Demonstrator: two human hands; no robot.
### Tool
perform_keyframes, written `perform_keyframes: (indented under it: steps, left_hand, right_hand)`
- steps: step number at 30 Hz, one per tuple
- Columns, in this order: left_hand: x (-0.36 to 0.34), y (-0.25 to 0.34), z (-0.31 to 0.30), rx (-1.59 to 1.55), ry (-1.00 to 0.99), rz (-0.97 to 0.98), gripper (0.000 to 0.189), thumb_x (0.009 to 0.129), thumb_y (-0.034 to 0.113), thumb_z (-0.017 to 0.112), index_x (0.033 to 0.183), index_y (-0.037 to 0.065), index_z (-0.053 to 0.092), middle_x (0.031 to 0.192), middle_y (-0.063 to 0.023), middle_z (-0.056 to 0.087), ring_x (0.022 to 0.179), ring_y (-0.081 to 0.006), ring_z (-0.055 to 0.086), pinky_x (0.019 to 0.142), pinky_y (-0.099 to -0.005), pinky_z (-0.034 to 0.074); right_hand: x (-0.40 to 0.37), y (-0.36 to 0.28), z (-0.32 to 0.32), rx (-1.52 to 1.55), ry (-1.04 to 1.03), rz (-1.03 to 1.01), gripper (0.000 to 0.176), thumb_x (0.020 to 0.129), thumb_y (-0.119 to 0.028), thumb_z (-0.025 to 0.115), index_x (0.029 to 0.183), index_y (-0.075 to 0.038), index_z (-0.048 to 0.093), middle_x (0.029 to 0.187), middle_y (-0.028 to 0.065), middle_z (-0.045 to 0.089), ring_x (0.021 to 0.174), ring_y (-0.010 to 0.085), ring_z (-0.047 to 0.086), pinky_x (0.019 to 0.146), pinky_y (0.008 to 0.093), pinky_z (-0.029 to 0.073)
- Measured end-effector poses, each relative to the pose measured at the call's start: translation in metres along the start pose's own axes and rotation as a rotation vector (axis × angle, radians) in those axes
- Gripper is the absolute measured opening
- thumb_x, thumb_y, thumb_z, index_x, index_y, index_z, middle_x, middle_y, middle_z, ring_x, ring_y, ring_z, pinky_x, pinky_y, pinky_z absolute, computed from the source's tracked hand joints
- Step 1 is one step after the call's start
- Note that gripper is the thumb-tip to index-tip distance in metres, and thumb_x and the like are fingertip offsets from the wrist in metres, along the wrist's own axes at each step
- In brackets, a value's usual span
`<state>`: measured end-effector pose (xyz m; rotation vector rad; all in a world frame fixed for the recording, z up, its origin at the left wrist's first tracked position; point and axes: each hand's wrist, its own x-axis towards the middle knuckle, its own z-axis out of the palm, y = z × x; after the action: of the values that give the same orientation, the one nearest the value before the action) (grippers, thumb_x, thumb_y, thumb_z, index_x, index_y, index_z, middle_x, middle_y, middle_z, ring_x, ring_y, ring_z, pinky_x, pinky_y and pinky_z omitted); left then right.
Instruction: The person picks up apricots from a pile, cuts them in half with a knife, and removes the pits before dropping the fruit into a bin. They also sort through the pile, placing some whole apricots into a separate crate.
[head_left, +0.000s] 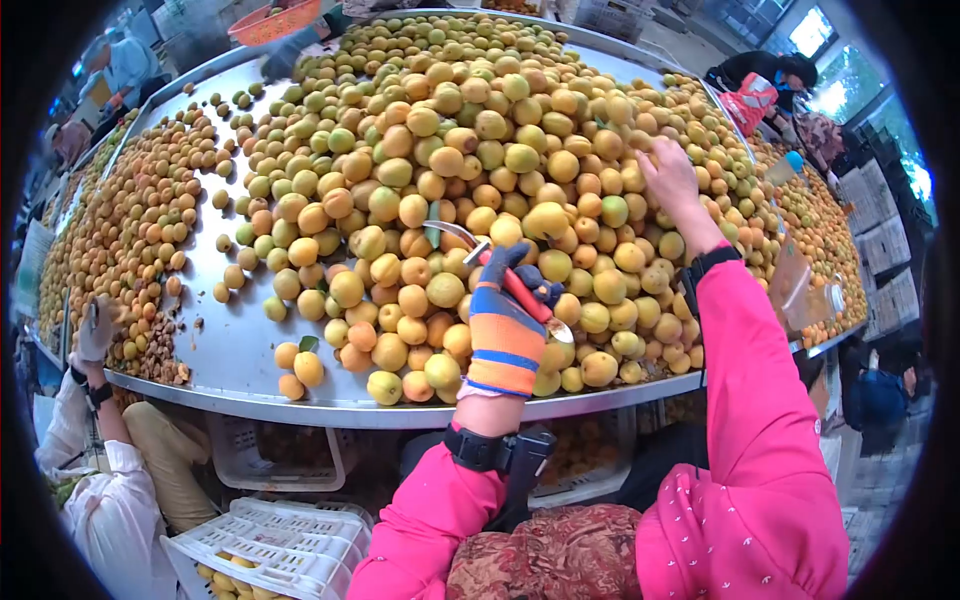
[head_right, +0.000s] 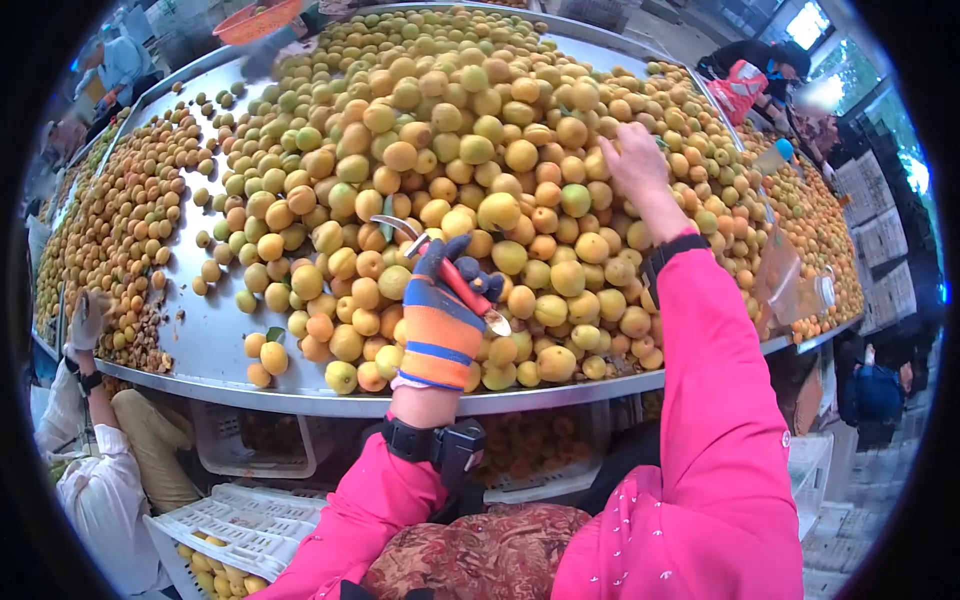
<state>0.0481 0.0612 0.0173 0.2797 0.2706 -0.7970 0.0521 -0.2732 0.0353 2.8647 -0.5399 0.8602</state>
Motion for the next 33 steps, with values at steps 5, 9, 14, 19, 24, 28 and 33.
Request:
perform_keyframes:
  steps: [5,9,14,19,24,28,33]
  left_hand:
    - [-0.003,0.004,-0.004,-0.004,0.066,0.040,0.022,0.085,0.028,0.054,0.093,0.007,0.057,0.060,-0.0010,0.046,0.053,-0.0161,0.044,0.062,-0.0349,0.043]
    - [-0.007,0.022,-0.011,-0.055,0.107,0.115,0.021,0.085,0.027,0.054,0.093,0.008,0.057,0.060,-0.0004,0.047,0.053,-0.0159,0.045,0.063,-0.0348,0.043]
    - [-0.009,0.051,-0.005,-0.089,0.215,0.283,0.023,0.086,0.030,0.053,0.097,0.010,0.055,0.061,0.0002,0.047,0.055,-0.0156,0.044,0.067,-0.0359,0.041]
    - [0.006,0.069,-0.021,-0.214,0.220,0.361,0.019,0.084,0.026,0.057,0.092,0.008,0.057,0.057,-0.0012,0.044,0.051,-0.0156,0.040,0.054,-0.0285,0.039]
    - [0.010,0.086,-0.024,-0.275,0.275,0.362,0.021,0.085,0.027,0.057,0.095,0.008,0.057,0.057,-0.0014,0.045,0.050,-0.0163,0.041,0.056,-0.0308,0.041]
    - [0.007,0.092,-0.020,-0.245,0.249,0.353,0.023,0.085,0.029,0.056,0.095,0.008,0.055,0.059,-0.0012,0.046,0.052,-0.0166,0.042,0.061,-0.0333,0.041]
    - [0.007,0.086,-0.020,-0.313,0.272,0.326,0.020,0.083,0.025,0.059,0.091,0.007,0.057,0.057,-0.0017,0.046,0.052,-0.0157,0.041,0.053,-0.0305,0.039]
  right_hand:
    - [-0.045,0.003,-0.053,-0.166,-0.249,0.091,0.044,0.083,-0.045,0.053,0.108,-0.009,0.055,0.102,0.0102,0.058,0.097,0.0276,0.055,0.079,0.0438,0.044]
    - [0.002,-0.036,-0.090,-0.435,-0.362,0.081,0.040,0.078,-0.045,0.059,0.094,-0.009,0.062,0.097,0.0083,0.060,0.096,0.0255,0.057,0.080,0.0447,0.044]
    - [0.081,-0.180,-0.033,0.274,0.068,-0.535,0.035,0.076,-0.040,0.061,0.091,-0.009,0.063,0.085,0.0091,0.059,0.085,0.0268,0.057,0.072,0.0384,0.046]
    - [0.114,-0.321,0.047,0.193,-0.039,-0.704,0.042,0.077,-0.047,0.057,0.106,-0.017,0.060,0.102,0.0070,0.056,0.097,0.0233,0.055,0.076,0.0423,0.045]
    - [0.100,-0.330,0.039,0.007,-0.327,-0.549,0.046,0.073,-0.052,0.055,0.096,-0.013,0.064,0.098,0.0078,0.058,0.095,0.0244,0.055,0.074,0.0404,0.047]
    - [0.051,-0.279,0.012,0.133,-0.273,-0.541,0.034,0.076,-0.040,0.058,0.089,-0.009,0.062,0.082,0.0103,0.057,0.084,0.0271,0.057,0.070,0.0375,0.048]
    - [0.014,-0.214,-0.031,0.328,-0.344,-0.334,0.031,0.077,-0.038,0.059,0.079,-0.007,0.060,0.079,0.0104,0.059,0.079,0.0272,0.058,0.067,0.0403,0.047]
